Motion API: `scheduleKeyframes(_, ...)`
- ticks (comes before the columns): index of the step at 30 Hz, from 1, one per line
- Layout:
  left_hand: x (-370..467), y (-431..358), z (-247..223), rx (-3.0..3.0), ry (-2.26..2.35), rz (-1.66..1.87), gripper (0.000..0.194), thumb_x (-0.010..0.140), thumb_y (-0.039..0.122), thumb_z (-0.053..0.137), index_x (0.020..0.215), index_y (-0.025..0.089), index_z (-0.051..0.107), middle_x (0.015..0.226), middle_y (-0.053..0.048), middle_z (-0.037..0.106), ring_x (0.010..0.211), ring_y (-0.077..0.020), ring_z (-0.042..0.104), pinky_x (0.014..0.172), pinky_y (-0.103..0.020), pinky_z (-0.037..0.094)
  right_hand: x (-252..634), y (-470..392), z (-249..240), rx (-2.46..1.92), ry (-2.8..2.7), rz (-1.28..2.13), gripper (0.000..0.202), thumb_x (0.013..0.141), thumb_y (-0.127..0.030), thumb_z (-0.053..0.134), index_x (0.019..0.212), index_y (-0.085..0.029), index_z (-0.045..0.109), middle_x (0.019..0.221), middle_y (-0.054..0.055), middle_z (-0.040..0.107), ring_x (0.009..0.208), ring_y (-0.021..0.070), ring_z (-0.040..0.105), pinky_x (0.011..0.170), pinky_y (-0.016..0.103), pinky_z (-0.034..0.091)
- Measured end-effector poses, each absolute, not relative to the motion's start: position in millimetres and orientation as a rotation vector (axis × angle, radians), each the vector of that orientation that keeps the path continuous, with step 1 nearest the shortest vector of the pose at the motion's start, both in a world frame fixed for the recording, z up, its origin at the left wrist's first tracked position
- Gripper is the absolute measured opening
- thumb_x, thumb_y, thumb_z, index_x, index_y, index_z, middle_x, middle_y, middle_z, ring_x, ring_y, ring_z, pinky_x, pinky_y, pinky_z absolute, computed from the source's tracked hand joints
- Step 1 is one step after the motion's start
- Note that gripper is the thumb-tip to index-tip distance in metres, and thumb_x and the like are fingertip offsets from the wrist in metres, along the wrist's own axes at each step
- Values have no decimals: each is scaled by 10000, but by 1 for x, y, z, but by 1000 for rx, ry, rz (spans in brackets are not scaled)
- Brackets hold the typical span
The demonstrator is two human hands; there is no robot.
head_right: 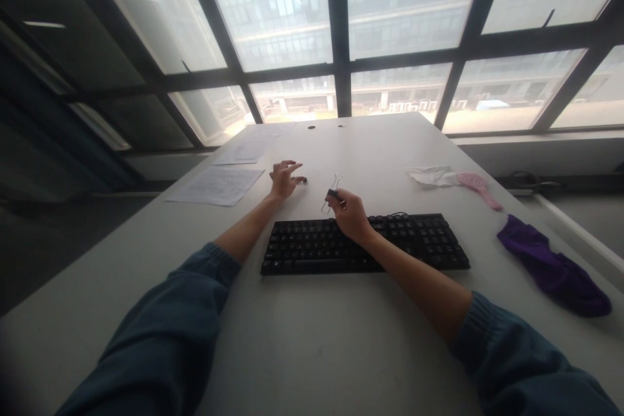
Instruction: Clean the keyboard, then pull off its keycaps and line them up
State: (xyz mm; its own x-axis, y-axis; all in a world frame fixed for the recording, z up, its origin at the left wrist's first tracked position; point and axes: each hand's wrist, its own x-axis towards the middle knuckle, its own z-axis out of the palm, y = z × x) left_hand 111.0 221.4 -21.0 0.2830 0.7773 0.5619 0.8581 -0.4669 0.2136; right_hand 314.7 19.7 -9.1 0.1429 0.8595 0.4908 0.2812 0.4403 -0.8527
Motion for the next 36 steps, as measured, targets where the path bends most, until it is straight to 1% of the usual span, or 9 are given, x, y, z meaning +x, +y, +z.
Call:
scheduleKeyframes(3,110,217,-12,-2343,-1520,-1015,481,817,335,760,1280,319,629,1319,-72,576,1201,-315,449,919,-438,408,315,21,-11,-1071,-1401,585,224,884,-356,576,794,-167,656,695,40,655,665,180,624,639,291,486)
scheduleKeyframes(9,113,215,-14,-2385,-1533,-878,223,820,336,755,1041,315,737,1311,-54,569,1221,-317,415,917,-439,386,315,22,-13,-1070,-1420,613,213,880,-345,573,793,-171,657,682,32,659,657,176,630,634,288,483)
scheduleKeyframes(13,115,218,-20,-2410,-1504,-859,160,813,321,761,972,314,753,1312,-41,561,1227,-307,410,931,-451,381,314,22,-12,-1072,-1425,625,205,876,-337,571,786,-173,655,688,28,659,649,172,628,622,284,480)
scheduleKeyframes(22,113,221,-25,-2423,-1540,-831,144,801,315,765,945,312,755,1307,-46,554,1236,-318,402,942,-466,389,314,20,-10,-1090,-1437,636,216,878,-347,567,793,-169,655,682,28,656,650,168,619,624,279,478)
scheduleKeyframes(27,114,218,-23,-2439,-1514,-832,58,805,318,762,861,310,769,1312,-36,553,1236,-318,407,940,-473,390,314,19,-8,-1094,-1440,636,218,875,-350,572,787,-167,652,676,27,652,654,169,624,636,281,485)
scheduleKeyframes(30,115,215,-20,-2441,-1516,-836,40,813,308,752,846,313,774,1307,-36,555,1230,-319,413,934,-475,393,314,19,-7,-1102,-1436,638,222,878,-351,569,787,-166,652,688,32,661,659,172,631,636,283,488)
scheduleKeyframes(36,116,212,-19,-2445,-1538,-816,43,841,290,715,832,284,757,1306,-47,551,1223,-319,411,928,-472,396,314,19,-8,-1101,-1438,634,230,881,-360,567,781,-170,648,669,29,653,651,174,630,624,282,486)
